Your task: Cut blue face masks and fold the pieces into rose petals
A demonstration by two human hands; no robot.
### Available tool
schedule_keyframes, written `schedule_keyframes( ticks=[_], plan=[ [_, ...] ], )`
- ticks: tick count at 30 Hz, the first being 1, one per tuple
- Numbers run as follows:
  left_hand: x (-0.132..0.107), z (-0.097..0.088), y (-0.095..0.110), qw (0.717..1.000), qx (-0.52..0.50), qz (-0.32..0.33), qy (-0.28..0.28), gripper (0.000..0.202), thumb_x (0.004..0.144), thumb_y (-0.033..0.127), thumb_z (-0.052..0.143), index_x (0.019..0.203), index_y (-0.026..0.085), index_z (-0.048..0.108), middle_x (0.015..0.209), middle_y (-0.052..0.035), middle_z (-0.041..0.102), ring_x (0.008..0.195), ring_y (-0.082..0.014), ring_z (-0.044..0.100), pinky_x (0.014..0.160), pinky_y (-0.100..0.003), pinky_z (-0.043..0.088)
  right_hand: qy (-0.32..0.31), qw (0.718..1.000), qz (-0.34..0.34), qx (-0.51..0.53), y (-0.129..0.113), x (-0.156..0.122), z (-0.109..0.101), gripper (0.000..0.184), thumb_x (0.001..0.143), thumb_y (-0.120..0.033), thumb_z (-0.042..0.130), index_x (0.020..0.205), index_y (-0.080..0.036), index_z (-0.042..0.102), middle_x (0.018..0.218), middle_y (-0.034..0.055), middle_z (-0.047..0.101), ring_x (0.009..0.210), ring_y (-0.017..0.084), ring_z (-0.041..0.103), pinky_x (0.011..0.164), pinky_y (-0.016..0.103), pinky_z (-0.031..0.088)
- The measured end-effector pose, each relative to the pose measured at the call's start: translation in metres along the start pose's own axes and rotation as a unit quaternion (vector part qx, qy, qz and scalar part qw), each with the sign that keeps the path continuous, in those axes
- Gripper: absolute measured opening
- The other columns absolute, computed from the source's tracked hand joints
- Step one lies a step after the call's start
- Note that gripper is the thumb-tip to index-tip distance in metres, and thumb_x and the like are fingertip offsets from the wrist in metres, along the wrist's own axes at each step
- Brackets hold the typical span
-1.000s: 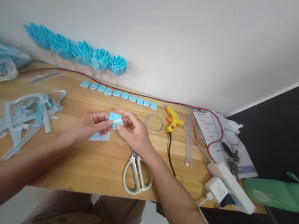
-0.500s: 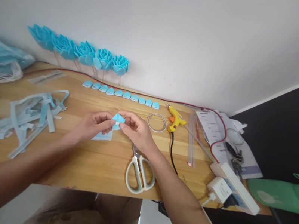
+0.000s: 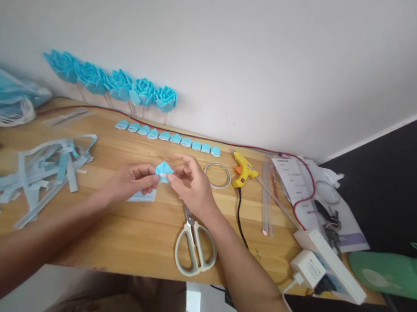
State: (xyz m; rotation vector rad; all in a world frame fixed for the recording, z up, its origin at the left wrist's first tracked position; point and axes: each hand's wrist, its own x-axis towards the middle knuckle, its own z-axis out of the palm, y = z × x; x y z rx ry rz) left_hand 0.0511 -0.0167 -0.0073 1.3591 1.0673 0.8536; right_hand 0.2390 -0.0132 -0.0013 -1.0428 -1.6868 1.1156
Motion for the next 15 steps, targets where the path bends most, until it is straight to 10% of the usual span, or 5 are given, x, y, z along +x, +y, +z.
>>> schedule_keyframes(
  ticks=[15],
  plan=[
    [-0.0018, -0.0008, -0.0016, 1.0, -0.012, -0.002, -0.005, 0.029, 0.077, 0.042, 0.062, 0.068, 0.015, 0.061, 0.059, 0.0017, 0.058, 0.05, -0.0075, 0.047, 0.05, -0.02, 0.04, -0.003, 0.999, -0.031, -0.016, 0.0008, -0.0011, 0.0009, 0.025, 0.086, -0.023, 0.06, 0.11, -0.023, 0.055, 0.082, -0.0017, 0.064, 0.076, 0.012, 0.061, 0.071, 0.026, 0.048]
  ],
)
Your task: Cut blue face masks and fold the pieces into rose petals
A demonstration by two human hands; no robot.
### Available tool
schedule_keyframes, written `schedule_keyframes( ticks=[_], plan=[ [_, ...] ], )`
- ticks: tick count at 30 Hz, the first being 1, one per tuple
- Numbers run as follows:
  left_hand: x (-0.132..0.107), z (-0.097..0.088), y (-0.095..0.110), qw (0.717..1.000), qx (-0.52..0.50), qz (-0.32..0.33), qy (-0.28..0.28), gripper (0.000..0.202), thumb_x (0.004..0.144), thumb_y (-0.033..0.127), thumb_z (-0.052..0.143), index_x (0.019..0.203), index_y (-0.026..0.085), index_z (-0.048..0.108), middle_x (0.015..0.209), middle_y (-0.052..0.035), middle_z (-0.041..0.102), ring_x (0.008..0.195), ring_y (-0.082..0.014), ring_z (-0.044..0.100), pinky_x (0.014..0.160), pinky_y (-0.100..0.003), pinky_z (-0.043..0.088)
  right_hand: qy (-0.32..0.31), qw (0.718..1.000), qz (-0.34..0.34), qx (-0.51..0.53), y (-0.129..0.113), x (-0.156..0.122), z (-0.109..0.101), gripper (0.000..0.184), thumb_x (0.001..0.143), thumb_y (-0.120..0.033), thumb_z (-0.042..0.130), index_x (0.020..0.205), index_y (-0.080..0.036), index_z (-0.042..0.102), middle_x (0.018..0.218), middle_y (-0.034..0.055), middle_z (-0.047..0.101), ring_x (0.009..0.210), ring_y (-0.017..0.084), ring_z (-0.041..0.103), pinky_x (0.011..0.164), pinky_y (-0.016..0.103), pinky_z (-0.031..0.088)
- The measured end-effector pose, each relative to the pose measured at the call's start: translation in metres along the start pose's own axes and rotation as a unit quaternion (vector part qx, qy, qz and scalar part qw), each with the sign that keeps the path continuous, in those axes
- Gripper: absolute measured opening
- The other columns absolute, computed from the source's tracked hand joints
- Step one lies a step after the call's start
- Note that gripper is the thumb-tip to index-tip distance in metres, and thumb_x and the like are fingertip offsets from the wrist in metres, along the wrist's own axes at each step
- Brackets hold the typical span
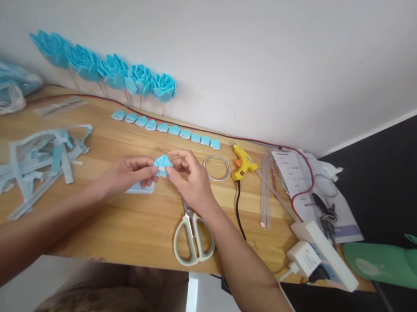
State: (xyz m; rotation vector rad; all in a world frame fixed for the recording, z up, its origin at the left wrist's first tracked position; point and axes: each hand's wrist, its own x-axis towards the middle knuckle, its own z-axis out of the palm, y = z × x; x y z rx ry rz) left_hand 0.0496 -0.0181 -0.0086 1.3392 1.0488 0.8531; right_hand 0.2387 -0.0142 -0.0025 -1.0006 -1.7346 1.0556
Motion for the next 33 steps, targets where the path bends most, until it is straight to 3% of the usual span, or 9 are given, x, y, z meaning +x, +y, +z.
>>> schedule_keyframes(
  ticks=[5, 10, 17, 28, 33],
  plan=[
    [0.0, 0.0, 0.002, 1.0, -0.002, 0.001, 0.019, 0.027, 0.073, 0.041, 0.063, 0.066, 0.015, 0.062, 0.056, 0.0024, 0.056, 0.049, -0.0073, 0.046, 0.049, -0.019, 0.038, 0.009, 0.996, -0.046, -0.082, -0.008, 0.002, -0.002, 0.013, 0.083, -0.021, 0.062, 0.096, -0.022, 0.062, 0.092, 0.0012, 0.068, 0.08, 0.013, 0.063, 0.076, 0.027, 0.049],
    [-0.001, 0.001, 0.003, 1.0, 0.017, -0.01, 0.021, 0.029, 0.072, 0.043, 0.062, 0.066, 0.015, 0.062, 0.053, 0.0029, 0.053, 0.048, -0.0076, 0.045, 0.048, -0.019, 0.035, -0.005, 0.988, -0.061, -0.143, -0.009, 0.003, -0.003, 0.007, 0.083, -0.022, 0.064, 0.09, -0.02, 0.065, 0.087, 0.0015, 0.07, 0.076, 0.013, 0.062, 0.073, 0.026, 0.049],
    [-0.002, -0.001, 0.005, 0.999, 0.044, -0.004, 0.003, 0.033, 0.076, 0.046, 0.058, 0.066, 0.015, 0.06, 0.054, 0.0023, 0.052, 0.05, -0.008, 0.045, 0.048, -0.02, 0.034, -0.017, 0.989, -0.05, -0.136, -0.005, 0.002, -0.002, 0.009, 0.084, -0.023, 0.064, 0.092, -0.021, 0.066, 0.087, 0.0006, 0.069, 0.075, 0.012, 0.062, 0.072, 0.025, 0.048],
    [-0.007, -0.002, 0.017, 1.0, 0.004, -0.003, -0.027, 0.026, 0.076, 0.04, 0.058, 0.071, 0.015, 0.061, 0.064, 0.0003, 0.061, 0.055, -0.0095, 0.051, 0.056, -0.022, 0.044, -0.002, 0.99, -0.042, -0.136, -0.005, 0.001, -0.002, 0.013, 0.083, -0.022, 0.065, 0.096, -0.023, 0.068, 0.083, 0.0002, 0.068, 0.073, 0.013, 0.062, 0.07, 0.027, 0.051],
    [-0.003, -0.002, 0.013, 1.0, -0.005, -0.004, 0.015, 0.025, 0.073, 0.041, 0.062, 0.071, 0.016, 0.061, 0.06, 0.0011, 0.059, 0.051, -0.009, 0.048, 0.051, -0.021, 0.042, 0.003, 0.992, -0.032, -0.124, -0.009, 0.001, -0.001, 0.014, 0.083, -0.021, 0.063, 0.096, -0.022, 0.067, 0.085, 0.0004, 0.068, 0.075, 0.013, 0.062, 0.073, 0.028, 0.05]
  ],
)
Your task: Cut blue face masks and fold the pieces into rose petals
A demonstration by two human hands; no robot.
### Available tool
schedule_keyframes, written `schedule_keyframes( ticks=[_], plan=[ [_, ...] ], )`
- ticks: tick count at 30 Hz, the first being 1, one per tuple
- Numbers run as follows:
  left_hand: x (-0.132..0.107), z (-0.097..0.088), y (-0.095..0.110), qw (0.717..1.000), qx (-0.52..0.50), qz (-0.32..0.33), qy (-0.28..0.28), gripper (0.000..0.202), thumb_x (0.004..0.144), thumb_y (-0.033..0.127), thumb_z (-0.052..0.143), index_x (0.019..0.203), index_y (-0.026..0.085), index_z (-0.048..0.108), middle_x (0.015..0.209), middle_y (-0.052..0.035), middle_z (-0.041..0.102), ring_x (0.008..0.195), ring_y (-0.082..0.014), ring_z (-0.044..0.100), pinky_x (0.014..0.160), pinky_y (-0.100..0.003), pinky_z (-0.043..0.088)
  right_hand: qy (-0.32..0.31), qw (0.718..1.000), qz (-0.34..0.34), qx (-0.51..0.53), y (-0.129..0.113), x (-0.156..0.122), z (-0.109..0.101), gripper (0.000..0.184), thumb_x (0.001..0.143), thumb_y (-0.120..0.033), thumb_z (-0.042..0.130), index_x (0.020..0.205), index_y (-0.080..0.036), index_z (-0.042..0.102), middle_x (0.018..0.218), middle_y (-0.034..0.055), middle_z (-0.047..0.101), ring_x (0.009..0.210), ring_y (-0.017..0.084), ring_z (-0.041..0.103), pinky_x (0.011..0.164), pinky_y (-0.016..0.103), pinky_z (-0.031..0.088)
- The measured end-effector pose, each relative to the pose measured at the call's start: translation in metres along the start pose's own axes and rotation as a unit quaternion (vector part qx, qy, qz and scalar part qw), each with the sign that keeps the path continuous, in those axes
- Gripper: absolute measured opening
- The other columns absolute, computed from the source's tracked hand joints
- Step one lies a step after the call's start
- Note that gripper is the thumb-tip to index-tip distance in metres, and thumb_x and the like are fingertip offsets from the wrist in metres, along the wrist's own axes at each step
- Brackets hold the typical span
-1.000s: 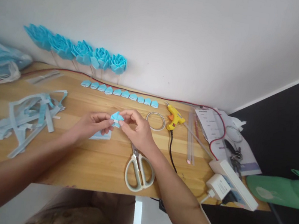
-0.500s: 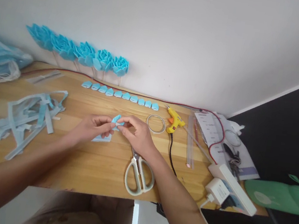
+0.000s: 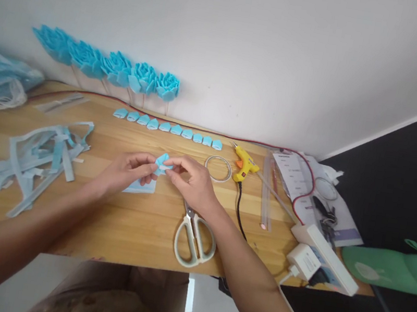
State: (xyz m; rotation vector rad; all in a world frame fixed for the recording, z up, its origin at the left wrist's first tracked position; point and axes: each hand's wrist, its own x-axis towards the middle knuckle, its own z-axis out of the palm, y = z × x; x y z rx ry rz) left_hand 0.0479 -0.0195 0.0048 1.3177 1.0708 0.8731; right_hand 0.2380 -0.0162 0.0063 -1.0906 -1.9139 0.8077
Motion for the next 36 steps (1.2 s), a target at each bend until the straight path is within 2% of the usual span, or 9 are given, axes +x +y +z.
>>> schedule_keyframes(
  ticks=[5, 7, 14, 16, 19, 22, 25, 29, 36],
  plan=[
    [0.003, 0.001, -0.009, 0.999, -0.014, 0.023, 0.022, 0.024, 0.074, 0.04, 0.064, 0.07, 0.016, 0.06, 0.058, 0.0024, 0.056, 0.049, -0.0078, 0.046, 0.048, -0.02, 0.04, -0.031, 0.993, 0.044, 0.101, 0.002, -0.001, 0.003, 0.043, 0.081, -0.023, 0.065, 0.122, -0.025, 0.053, 0.095, 0.0012, 0.064, 0.079, 0.013, 0.06, 0.076, 0.029, 0.051],
    [0.002, 0.002, -0.01, 0.999, -0.021, 0.03, 0.021, 0.025, 0.075, 0.04, 0.064, 0.07, 0.016, 0.061, 0.057, 0.0027, 0.056, 0.049, -0.0077, 0.046, 0.049, -0.02, 0.04, -0.035, 0.991, 0.049, 0.122, 0.003, -0.002, 0.005, 0.05, 0.08, -0.023, 0.066, 0.127, -0.026, 0.049, 0.095, 0.0008, 0.062, 0.078, 0.013, 0.059, 0.077, 0.029, 0.05],
    [-0.001, 0.007, -0.005, 1.0, 0.01, 0.018, 0.022, 0.027, 0.076, 0.039, 0.063, 0.063, 0.016, 0.061, 0.053, 0.0033, 0.052, 0.049, -0.0075, 0.044, 0.048, -0.019, 0.037, -0.013, 0.989, 0.062, 0.134, 0.008, -0.003, 0.009, 0.042, 0.083, -0.022, 0.06, 0.124, -0.026, 0.053, 0.087, -0.0007, 0.057, 0.077, 0.012, 0.055, 0.073, 0.026, 0.049],
    [0.0, 0.006, -0.005, 1.0, 0.011, 0.014, 0.024, 0.026, 0.076, 0.039, 0.063, 0.066, 0.015, 0.061, 0.055, 0.003, 0.053, 0.049, -0.0076, 0.045, 0.048, -0.02, 0.037, -0.014, 0.989, 0.06, 0.134, 0.01, -0.002, 0.009, 0.041, 0.084, -0.022, 0.059, 0.125, -0.025, 0.054, 0.088, -0.0004, 0.058, 0.079, 0.012, 0.056, 0.073, 0.026, 0.048],
    [0.001, 0.004, -0.006, 0.996, -0.01, 0.038, 0.076, 0.022, 0.075, 0.037, 0.065, 0.082, 0.016, 0.063, 0.059, 0.0033, 0.055, 0.049, -0.0078, 0.044, 0.047, -0.02, 0.037, 0.0, 0.991, 0.055, 0.122, 0.011, -0.002, 0.008, 0.042, 0.083, -0.021, 0.058, 0.125, -0.025, 0.054, 0.087, -0.0004, 0.058, 0.081, 0.013, 0.056, 0.075, 0.026, 0.048],
    [0.0, 0.004, -0.009, 0.987, 0.01, 0.091, 0.133, 0.02, 0.075, 0.034, 0.066, 0.081, 0.016, 0.061, 0.06, 0.0036, 0.052, 0.05, -0.0076, 0.042, 0.047, -0.02, 0.033, 0.015, 0.993, 0.051, 0.101, 0.01, -0.001, 0.009, 0.043, 0.081, -0.018, 0.059, 0.124, -0.026, 0.055, 0.084, -0.0013, 0.056, 0.079, 0.012, 0.056, 0.075, 0.027, 0.048],
    [-0.002, 0.007, -0.012, 0.984, 0.055, 0.122, 0.115, 0.017, 0.078, 0.032, 0.064, 0.077, 0.016, 0.063, 0.062, 0.0023, 0.053, 0.055, -0.0088, 0.044, 0.051, -0.021, 0.034, 0.017, 0.995, 0.05, 0.085, 0.006, -0.001, 0.01, 0.043, 0.08, -0.017, 0.058, 0.122, -0.025, 0.055, 0.082, -0.0023, 0.055, 0.076, 0.012, 0.056, 0.074, 0.027, 0.049],
    [-0.003, 0.011, -0.014, 0.984, 0.092, 0.125, 0.092, 0.016, 0.08, 0.031, 0.062, 0.084, 0.016, 0.065, 0.061, 0.0026, 0.054, 0.055, -0.0092, 0.045, 0.051, -0.021, 0.033, 0.019, 0.996, 0.04, 0.073, 0.002, -0.001, 0.011, 0.042, 0.079, -0.016, 0.057, 0.121, -0.023, 0.055, 0.081, -0.0025, 0.056, 0.075, 0.011, 0.057, 0.074, 0.026, 0.05],
    [-0.002, 0.011, -0.016, 0.983, 0.102, 0.118, 0.098, 0.016, 0.081, 0.031, 0.061, 0.088, 0.017, 0.062, 0.061, 0.0035, 0.052, 0.055, -0.0095, 0.045, 0.052, -0.021, 0.032, 0.014, 0.999, 0.014, 0.036, 0.004, -0.002, 0.012, 0.043, 0.079, -0.014, 0.057, 0.121, -0.025, 0.056, 0.084, -0.0007, 0.059, 0.079, 0.013, 0.059, 0.077, 0.027, 0.05]
  ],
)
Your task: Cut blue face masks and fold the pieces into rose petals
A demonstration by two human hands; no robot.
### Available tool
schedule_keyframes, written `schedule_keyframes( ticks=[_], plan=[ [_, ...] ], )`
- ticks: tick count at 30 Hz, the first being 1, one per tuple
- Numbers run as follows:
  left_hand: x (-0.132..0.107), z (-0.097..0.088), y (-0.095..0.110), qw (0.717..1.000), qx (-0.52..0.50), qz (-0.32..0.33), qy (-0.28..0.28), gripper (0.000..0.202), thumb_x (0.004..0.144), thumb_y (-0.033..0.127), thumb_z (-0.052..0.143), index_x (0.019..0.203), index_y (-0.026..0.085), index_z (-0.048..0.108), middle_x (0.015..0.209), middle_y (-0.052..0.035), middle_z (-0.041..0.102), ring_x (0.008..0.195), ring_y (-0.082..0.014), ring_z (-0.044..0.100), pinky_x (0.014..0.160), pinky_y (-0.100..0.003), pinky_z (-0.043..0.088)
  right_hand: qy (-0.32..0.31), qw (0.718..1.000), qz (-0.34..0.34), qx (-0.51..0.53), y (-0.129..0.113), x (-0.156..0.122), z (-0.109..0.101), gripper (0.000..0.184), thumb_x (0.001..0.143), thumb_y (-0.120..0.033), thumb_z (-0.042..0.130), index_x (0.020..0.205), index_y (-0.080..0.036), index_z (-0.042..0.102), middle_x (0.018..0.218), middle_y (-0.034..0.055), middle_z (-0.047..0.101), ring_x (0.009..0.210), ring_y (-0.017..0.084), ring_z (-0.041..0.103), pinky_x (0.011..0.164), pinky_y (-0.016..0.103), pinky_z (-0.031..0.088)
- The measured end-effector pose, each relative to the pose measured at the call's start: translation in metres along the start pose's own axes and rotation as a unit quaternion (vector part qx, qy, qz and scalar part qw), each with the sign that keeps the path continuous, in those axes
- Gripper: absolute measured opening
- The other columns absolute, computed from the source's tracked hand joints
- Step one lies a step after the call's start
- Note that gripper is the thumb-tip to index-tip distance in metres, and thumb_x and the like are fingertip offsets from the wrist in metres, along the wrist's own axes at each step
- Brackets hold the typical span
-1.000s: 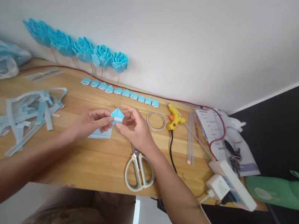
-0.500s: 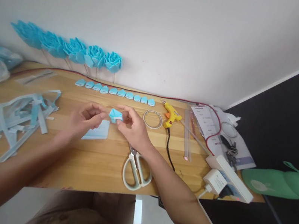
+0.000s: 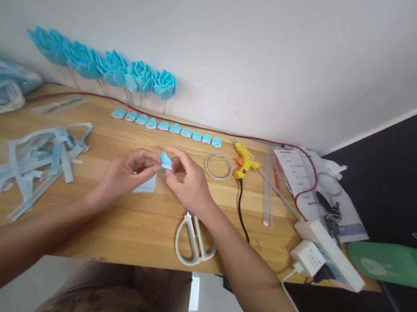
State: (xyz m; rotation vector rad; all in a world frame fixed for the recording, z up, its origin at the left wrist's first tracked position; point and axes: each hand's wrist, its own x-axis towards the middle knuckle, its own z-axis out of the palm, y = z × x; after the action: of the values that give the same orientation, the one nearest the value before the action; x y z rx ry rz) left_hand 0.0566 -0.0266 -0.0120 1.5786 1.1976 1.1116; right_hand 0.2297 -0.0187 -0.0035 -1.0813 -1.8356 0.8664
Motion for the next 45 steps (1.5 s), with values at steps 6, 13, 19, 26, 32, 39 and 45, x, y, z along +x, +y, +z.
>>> schedule_keyframes(
  ticks=[6, 13, 19, 26, 32, 39, 45],
  plan=[
    [0.0, 0.0, 0.001, 1.0, -0.003, -0.004, -0.008, 0.015, 0.081, 0.031, 0.06, 0.082, 0.017, 0.061, 0.06, 0.0037, 0.051, 0.054, -0.0091, 0.043, 0.051, -0.021, 0.032, -0.002, 1.0, -0.006, -0.005, 0.002, -0.001, 0.0, 0.042, 0.08, -0.015, 0.058, 0.121, -0.025, 0.057, 0.086, -0.0001, 0.06, 0.08, 0.013, 0.06, 0.08, 0.029, 0.051],
    [0.003, 0.0, 0.001, 0.998, -0.053, -0.02, -0.015, 0.016, 0.077, 0.032, 0.063, 0.076, 0.016, 0.061, 0.061, 0.0033, 0.051, 0.055, -0.0086, 0.043, 0.051, -0.021, 0.033, -0.01, 1.0, 0.003, 0.014, 0.003, -0.001, 0.001, 0.041, 0.081, -0.016, 0.058, 0.121, -0.026, 0.059, 0.094, 0.0018, 0.065, 0.084, 0.014, 0.062, 0.08, 0.029, 0.053],
    [0.003, -0.003, 0.01, 0.991, -0.105, -0.07, -0.041, 0.02, 0.073, 0.035, 0.064, 0.07, 0.016, 0.059, 0.057, 0.0046, 0.048, 0.05, -0.0072, 0.038, 0.047, -0.021, 0.029, 0.008, 1.0, 0.001, -0.011, 0.002, -0.001, 0.001, 0.041, 0.08, -0.015, 0.058, 0.119, -0.027, 0.06, 0.082, -0.0012, 0.062, 0.075, 0.013, 0.06, 0.073, 0.027, 0.052],
    [0.003, -0.003, 0.009, 0.982, -0.148, -0.104, -0.06, 0.02, 0.071, 0.034, 0.067, 0.068, 0.016, 0.059, 0.055, 0.0056, 0.047, 0.047, -0.006, 0.035, 0.045, -0.021, 0.028, 0.027, 0.999, -0.005, -0.044, 0.002, -0.001, 0.003, 0.044, 0.077, -0.013, 0.058, 0.119, -0.027, 0.06, 0.081, -0.002, 0.064, 0.07, 0.012, 0.06, 0.071, 0.027, 0.051],
    [0.001, -0.001, 0.009, 0.971, -0.184, -0.136, -0.07, 0.022, 0.07, 0.035, 0.068, 0.069, 0.016, 0.059, 0.052, 0.0063, 0.046, 0.046, -0.0052, 0.035, 0.045, -0.02, 0.027, 0.052, 0.994, -0.028, -0.096, 0.001, -0.002, 0.003, 0.048, 0.075, -0.01, 0.057, 0.119, -0.027, 0.061, 0.082, -0.0012, 0.065, 0.073, 0.014, 0.06, 0.074, 0.028, 0.05],
    [0.0, 0.003, 0.008, 0.971, -0.182, -0.149, -0.035, 0.017, 0.068, 0.03, 0.067, 0.07, 0.015, 0.059, 0.049, 0.0071, 0.045, 0.045, -0.0052, 0.034, 0.044, -0.02, 0.026, 0.024, 0.998, 0.04, 0.048, 0.003, 0.0, 0.003, 0.045, 0.077, -0.015, 0.059, 0.121, -0.022, 0.06, 0.077, -0.0022, 0.059, 0.069, 0.011, 0.057, 0.068, 0.025, 0.048],
    [0.001, 0.006, 0.008, 0.979, -0.152, -0.133, -0.011, 0.021, 0.071, 0.033, 0.066, 0.067, 0.016, 0.056, 0.049, 0.0074, 0.044, 0.044, -0.0051, 0.034, 0.043, -0.019, 0.026, -0.013, 0.984, 0.082, 0.156, 0.008, 0.001, 0.005, 0.043, 0.079, -0.019, 0.061, 0.121, -0.021, 0.06, 0.079, -0.0014, 0.059, 0.072, 0.01, 0.056, 0.069, 0.024, 0.047]
  ],
)
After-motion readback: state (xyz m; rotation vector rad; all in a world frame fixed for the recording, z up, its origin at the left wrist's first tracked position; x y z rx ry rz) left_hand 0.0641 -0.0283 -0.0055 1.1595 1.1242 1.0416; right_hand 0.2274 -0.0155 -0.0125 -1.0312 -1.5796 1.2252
